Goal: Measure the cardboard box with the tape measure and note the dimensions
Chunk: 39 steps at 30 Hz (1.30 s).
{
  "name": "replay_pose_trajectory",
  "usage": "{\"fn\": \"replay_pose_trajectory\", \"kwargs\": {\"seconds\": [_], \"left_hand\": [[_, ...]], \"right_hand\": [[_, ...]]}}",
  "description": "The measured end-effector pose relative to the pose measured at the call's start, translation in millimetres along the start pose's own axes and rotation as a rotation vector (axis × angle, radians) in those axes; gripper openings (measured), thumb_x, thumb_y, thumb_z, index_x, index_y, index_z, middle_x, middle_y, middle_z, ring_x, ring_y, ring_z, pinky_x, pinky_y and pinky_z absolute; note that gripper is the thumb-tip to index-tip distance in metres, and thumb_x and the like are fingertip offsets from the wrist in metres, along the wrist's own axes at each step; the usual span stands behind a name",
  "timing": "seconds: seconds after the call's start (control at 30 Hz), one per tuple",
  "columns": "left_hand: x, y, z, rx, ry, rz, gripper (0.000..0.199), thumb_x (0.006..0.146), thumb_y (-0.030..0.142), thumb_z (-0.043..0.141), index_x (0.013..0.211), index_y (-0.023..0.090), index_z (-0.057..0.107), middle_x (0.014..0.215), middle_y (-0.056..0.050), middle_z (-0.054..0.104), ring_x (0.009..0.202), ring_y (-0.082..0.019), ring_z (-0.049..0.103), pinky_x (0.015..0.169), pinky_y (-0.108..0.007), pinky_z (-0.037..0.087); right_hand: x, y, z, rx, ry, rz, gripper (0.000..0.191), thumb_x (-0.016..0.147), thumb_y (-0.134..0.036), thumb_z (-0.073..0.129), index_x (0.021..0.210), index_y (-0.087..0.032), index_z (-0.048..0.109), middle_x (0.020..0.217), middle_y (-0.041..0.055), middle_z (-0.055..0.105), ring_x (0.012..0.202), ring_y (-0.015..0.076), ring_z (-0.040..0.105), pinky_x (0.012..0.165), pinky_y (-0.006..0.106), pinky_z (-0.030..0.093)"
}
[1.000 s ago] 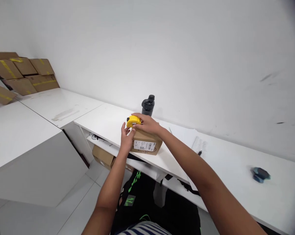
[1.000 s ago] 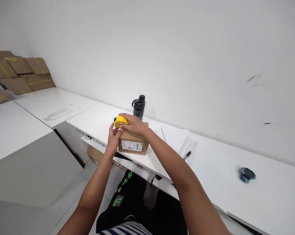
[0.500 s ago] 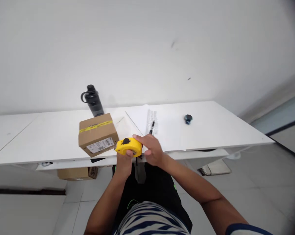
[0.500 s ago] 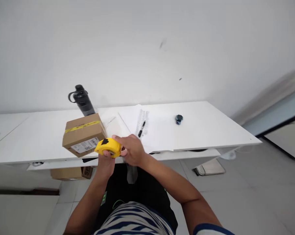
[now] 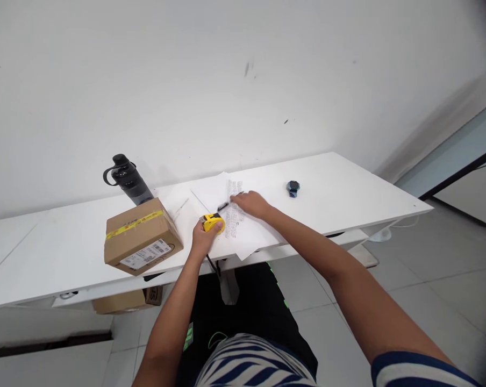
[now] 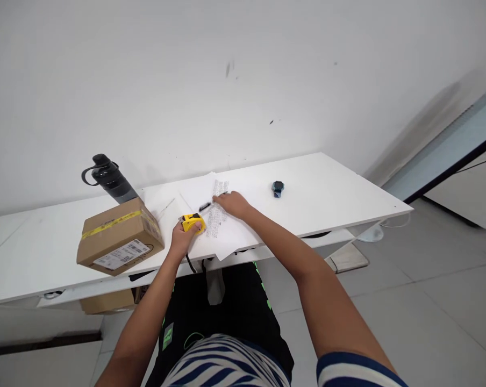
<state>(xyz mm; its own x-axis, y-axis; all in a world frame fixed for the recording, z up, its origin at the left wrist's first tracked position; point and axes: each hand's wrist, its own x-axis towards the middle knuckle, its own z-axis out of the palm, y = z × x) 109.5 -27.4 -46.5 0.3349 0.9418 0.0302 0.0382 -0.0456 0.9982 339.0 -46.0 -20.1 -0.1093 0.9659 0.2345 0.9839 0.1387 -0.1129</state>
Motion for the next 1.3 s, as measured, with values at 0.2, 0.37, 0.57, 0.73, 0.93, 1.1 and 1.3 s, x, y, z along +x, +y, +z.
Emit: {"fn": "replay_pose_trajectory", "kwargs": {"seconds": [0.2,0.37,0.57,0.73,0.93,1.1,1.3], "left_hand": [[-0.2,-10.9,1.3,0.11,-0.058,0.053,0.048,0.07,0.047,0.076,0.103,0.016,0.062,0.095,-0.005,0.068,0.082,-0.016,0.063,0.077,-0.03,0.051],[0.9,-12.9,1.9,0.103,-0.073,0.059,0.05,0.071,0.047,0.075,0.106,0.018,0.056,0.099,-0.005,0.066,0.087,-0.017,0.063,0.078,-0.03,0.051],[2.4,-16.7,5.1,0.034,-0.074,0.089,0.056,0.068,0.042,0.079,0.108,0.019,0.047,0.107,-0.008,0.064,0.094,-0.019,0.063,0.084,-0.033,0.051],[3.0,-21.4,3.6,0.171,-0.095,0.113,0.054,0.071,0.043,0.077,0.11,0.02,0.047,0.11,-0.008,0.062,0.1,-0.021,0.061,0.089,-0.036,0.049],[2.5,-21.6,1.8,0.2,-0.092,0.099,0.053,0.071,0.043,0.077,0.11,0.021,0.047,0.109,-0.007,0.062,0.098,-0.02,0.061,0.088,-0.036,0.048],[1.5,-20.6,1.8,0.211,-0.097,0.087,0.053,0.071,0.043,0.076,0.11,0.022,0.047,0.106,-0.006,0.062,0.095,-0.02,0.061,0.086,-0.036,0.048],[1.2,-21.6,1.2,0.23,-0.091,0.094,0.053,0.071,0.043,0.077,0.11,0.021,0.047,0.106,-0.006,0.062,0.095,-0.02,0.061,0.087,-0.035,0.048]], "right_hand": [[-32.7,-17.8,11.9,0.783,0.428,0.419,0.047,0.091,-0.066,0.04,0.087,-0.023,0.058,0.064,-0.0014,0.056,0.062,0.0168,0.053,0.061,0.029,0.041],[-48.7,-28.7,31.5,1.179,0.307,0.461,0.057,0.091,-0.068,0.033,0.095,-0.02,0.062,0.067,0.0003,0.062,0.051,0.0143,0.046,0.056,0.03,0.04],[-48.7,-28.1,33.2,0.939,0.35,0.499,0.045,0.086,-0.055,0.053,0.056,-0.023,0.047,0.06,-0.0005,0.055,0.064,0.017,0.052,0.065,0.031,0.04],[-47.4,-29.0,34.2,0.952,0.285,0.491,0.042,0.084,-0.048,0.053,0.055,-0.023,0.035,0.058,-0.0027,0.05,0.059,0.0145,0.045,0.06,0.029,0.035],[-46.7,-28.0,35.4,0.97,0.292,0.506,0.04,0.081,-0.046,0.053,0.054,-0.024,0.033,0.057,-0.0023,0.049,0.06,0.0149,0.046,0.061,0.03,0.034],[-48.1,-27.0,36.2,0.97,0.288,0.503,0.037,0.08,-0.047,0.053,0.055,-0.023,0.042,0.058,-0.0014,0.053,0.064,0.0162,0.048,0.063,0.03,0.036],[-49.3,-26.3,37.3,0.974,0.283,0.497,0.037,0.08,-0.051,0.054,0.056,-0.023,0.046,0.056,-0.0017,0.05,0.064,0.0164,0.047,0.063,0.03,0.037]]}}
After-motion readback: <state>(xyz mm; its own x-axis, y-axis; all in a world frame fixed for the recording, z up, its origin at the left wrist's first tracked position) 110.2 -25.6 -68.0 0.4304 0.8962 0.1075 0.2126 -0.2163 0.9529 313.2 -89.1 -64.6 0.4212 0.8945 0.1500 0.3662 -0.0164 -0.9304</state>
